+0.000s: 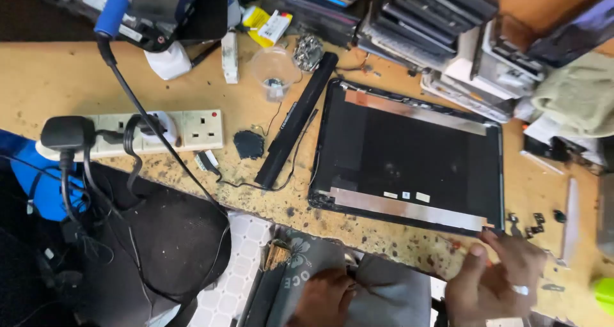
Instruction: Soldering internal wiring to a laptop screen component on a repair workbench.
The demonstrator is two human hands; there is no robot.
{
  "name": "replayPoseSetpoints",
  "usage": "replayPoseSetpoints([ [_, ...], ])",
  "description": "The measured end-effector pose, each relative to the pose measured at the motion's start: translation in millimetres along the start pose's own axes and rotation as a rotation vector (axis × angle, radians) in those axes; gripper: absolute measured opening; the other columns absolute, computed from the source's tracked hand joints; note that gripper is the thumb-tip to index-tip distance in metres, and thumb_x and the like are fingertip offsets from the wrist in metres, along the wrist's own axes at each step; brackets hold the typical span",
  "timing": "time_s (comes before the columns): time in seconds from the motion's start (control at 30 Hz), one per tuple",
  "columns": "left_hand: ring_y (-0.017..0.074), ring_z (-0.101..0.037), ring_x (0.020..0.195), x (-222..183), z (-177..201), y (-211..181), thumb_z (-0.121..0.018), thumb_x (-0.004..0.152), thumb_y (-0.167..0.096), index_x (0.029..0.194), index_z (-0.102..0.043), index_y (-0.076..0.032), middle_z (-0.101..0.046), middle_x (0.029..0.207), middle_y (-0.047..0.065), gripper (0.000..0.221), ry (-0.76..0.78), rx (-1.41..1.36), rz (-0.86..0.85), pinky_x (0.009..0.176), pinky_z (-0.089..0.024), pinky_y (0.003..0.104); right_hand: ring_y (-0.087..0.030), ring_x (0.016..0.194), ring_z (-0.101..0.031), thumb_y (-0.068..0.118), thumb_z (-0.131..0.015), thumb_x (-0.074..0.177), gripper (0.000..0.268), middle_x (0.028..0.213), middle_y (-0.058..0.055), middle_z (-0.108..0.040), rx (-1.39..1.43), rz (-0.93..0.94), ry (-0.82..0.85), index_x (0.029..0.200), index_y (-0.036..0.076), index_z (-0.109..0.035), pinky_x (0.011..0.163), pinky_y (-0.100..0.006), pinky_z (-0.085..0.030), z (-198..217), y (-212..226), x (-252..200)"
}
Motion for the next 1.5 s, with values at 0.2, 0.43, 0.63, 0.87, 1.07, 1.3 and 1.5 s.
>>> replayPoseSetpoints([
  [0.2,0.0277,-0.067,0.096,5.9,-41.3,38.4,-0.066,0.091,-0.031,0.102,-0.071,-0.018,-0.068,0.104,0.003,0.018,-0.067,0.089,-0.054,0.076,-0.054,0.048,-0.028,0.084,-0.066,0.006,-0.063,0.100,0.014,0.099,-0.017,-0.066,0.503,0.438,0.001,0.110,-0.001,-0.069,0.075,-0.038,-0.057,-64.4,128.6,100.8],
  [0.43,0.0249,-0.070,0.087,16.6,-51.4,58.6,-0.060,0.091,-0.043,0.097,-0.068,-0.029,-0.069,0.103,-0.005,0.018,-0.077,0.166,0.039,0.073,-0.054,0.045,-0.016,0.104,-0.074,-0.002,-0.071,0.107,0.047,0.144,-0.010,-0.058,0.467,0.710,0.295,0.146,0.017,-0.052,0.088,-0.022,-0.070,-247.3,220.4,174.7],
  [0.63,0.0265,-0.068,0.095,17.3,-40.4,47.9,-0.058,0.093,-0.044,0.109,-0.069,-0.032,-0.065,0.107,-0.004,0.023,0.050,0.186,0.133,0.078,-0.055,0.049,-0.034,0.153,-0.048,-0.034,-0.066,0.085,0.086,0.159,-0.009,-0.040,0.164,0.903,0.405,0.150,0.022,-0.051,0.058,-0.029,-0.058,-318.4,249.8,206.0],
  [0.87,0.0251,-0.068,0.094,22.7,-43.4,45.6,-0.063,0.092,-0.040,0.102,-0.066,-0.028,-0.066,0.106,-0.006,0.016,0.037,0.199,0.107,0.075,-0.055,0.049,-0.052,0.142,-0.056,-0.026,-0.065,0.081,0.073,0.154,-0.017,-0.049,0.212,0.880,0.474,0.141,0.016,-0.058,0.071,-0.040,-0.069,-328.6,258.4,199.0],
  [1.07,0.0267,-0.067,0.089,22.5,-44.9,47.3,-0.065,0.091,-0.038,0.100,-0.066,-0.025,-0.066,0.101,-0.003,0.016,0.006,0.209,0.068,0.072,-0.054,0.049,-0.038,0.151,-0.036,0.033,-0.055,0.087,0.064,0.161,-0.018,-0.040,0.340,0.569,0.742,0.149,0.019,-0.050,0.112,-0.045,-0.047,-321.0,268.7,210.4],
  [1.3,0.0309,-0.067,0.091,23.7,-50.7,49.8,-0.064,0.091,-0.035,0.107,-0.068,-0.023,-0.066,0.106,0.002,0.021,-0.029,0.190,-0.014,0.072,-0.054,0.052,-0.037,0.153,-0.032,0.031,-0.040,0.108,0.042,0.159,-0.023,-0.041,0.375,0.610,0.787,0.142,0.008,-0.047,0.119,-0.048,-0.044,-324.8,276.7,210.9],
  [1.5,0.0383,-0.065,0.094,20.6,-43.7,29.8,-0.063,0.096,-0.033,0.108,-0.070,-0.014,-0.067,0.108,0.012,0.023,-0.074,0.206,-0.113,0.074,-0.049,0.058,-0.031,0.100,-0.068,-0.017,-0.073,0.077,0.042,0.116,-0.011,-0.058,0.376,1.049,0.112,0.110,0.008,-0.064,0.071,-0.038,-0.066,-282.1,265.6,216.5],
])
Point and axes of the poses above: each hand's wrist, its own x-axis towards the middle knuckle, its own z-axis out of the back of the hand, y = z × x, the point moved 4 cm from there along x, towards the middle knuckle
